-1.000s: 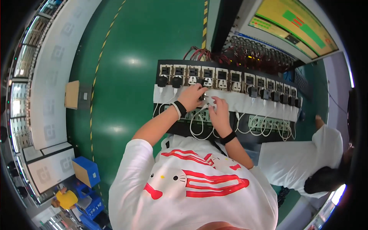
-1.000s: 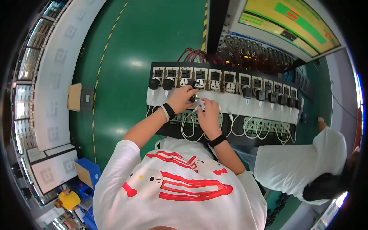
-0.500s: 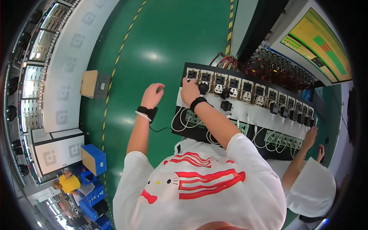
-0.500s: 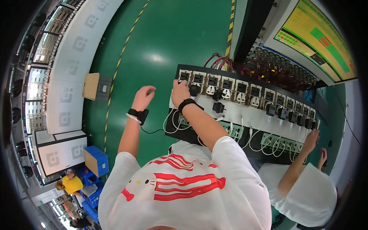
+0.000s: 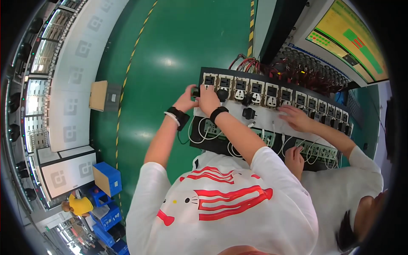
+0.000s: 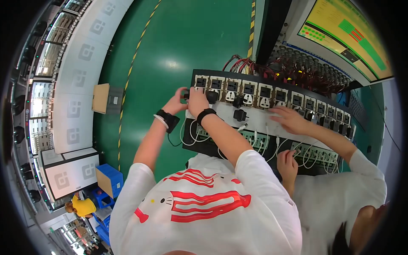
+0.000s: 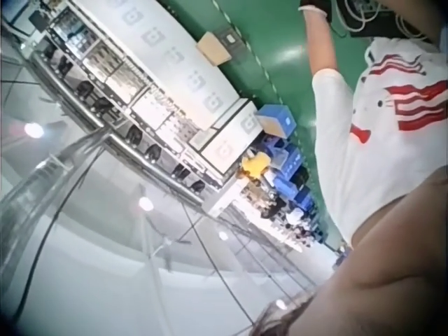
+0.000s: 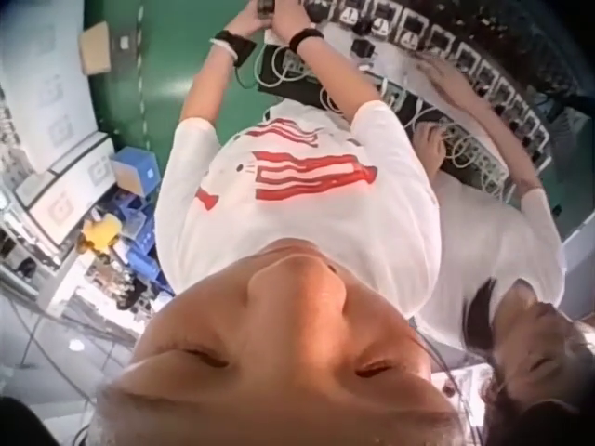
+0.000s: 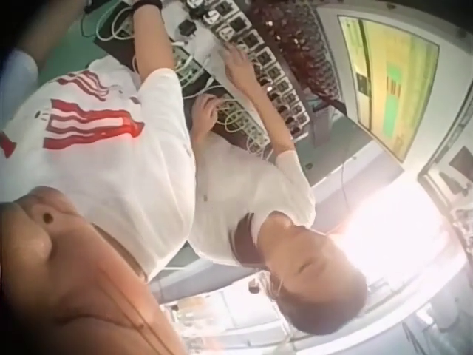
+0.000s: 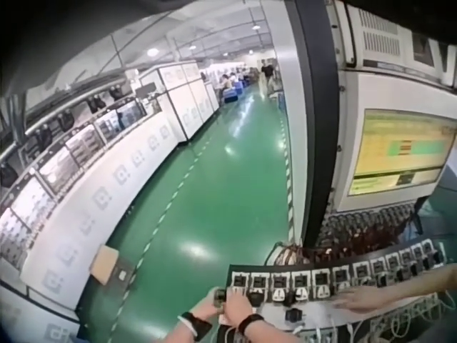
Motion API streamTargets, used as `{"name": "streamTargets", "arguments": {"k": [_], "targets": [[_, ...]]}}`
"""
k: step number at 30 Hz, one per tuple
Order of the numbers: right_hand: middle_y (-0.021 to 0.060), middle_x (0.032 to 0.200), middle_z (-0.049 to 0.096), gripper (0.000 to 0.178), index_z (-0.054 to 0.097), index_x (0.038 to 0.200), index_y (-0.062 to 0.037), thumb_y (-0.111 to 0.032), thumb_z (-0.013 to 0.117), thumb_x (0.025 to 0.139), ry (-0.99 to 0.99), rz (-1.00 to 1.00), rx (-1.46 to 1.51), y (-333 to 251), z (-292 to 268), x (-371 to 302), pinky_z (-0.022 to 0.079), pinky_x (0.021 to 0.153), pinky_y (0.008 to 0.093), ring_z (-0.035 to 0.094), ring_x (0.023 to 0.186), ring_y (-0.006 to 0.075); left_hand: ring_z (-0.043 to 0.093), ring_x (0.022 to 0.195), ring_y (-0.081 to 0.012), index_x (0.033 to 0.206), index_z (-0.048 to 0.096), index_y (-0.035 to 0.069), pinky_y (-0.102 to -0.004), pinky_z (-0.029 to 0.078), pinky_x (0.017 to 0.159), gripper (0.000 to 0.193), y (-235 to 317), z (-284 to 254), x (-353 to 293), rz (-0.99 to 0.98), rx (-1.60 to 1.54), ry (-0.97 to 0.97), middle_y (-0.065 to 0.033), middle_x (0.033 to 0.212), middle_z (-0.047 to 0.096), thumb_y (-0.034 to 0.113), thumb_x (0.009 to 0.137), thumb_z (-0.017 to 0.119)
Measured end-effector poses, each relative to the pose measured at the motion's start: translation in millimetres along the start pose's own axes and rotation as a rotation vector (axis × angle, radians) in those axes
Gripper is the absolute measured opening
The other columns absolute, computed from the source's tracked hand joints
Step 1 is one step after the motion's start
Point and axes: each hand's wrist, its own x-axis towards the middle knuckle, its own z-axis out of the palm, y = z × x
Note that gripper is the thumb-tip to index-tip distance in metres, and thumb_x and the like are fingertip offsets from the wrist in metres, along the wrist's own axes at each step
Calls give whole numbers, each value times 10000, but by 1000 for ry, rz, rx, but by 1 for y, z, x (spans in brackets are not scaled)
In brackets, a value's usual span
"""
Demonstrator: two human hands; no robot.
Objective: The person plugs power adapters into a testing rack, connects USB cables to them, and then unplugs the cables and adapters, placing the adapters onto a table.
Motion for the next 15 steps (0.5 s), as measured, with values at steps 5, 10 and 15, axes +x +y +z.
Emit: {"name": "streamTargets", "arguments": {"k": [5, 10, 15], "targets": [[290, 1017, 543, 468, 433, 1225, 39, -126, 603, 822, 64, -29, 177, 15, 11, -3, 515, 734, 431, 606, 827, 421, 644, 938, -273, 1215, 496, 75, -349, 504, 811, 555, 7, 9, 5, 9, -44, 213, -189, 1020, 639, 171, 716, 719], [166, 867, 603, 466, 444, 1223, 41, -256, 581, 892, -253, 242, 990, -4, -10, -30, 505, 733, 334, 619, 764, 260, 650, 691, -235, 1151, 525, 71, -345, 503, 610, 466, 53, -19, -33, -178, -208, 370, -113, 748, 643, 226, 762, 731], [95, 685, 569, 281, 537, 961, 27, -253, 516, 945, -228, 85, 658, -4, -38, -53, 436, 600, 368, 591, 670, 207, 611, 817, -314, 1090, 567, 75, -397, 483, 646, 343, 95, -65, -74, 133, 346, 297, -114, 957, 610, 101, 759, 653]]}}
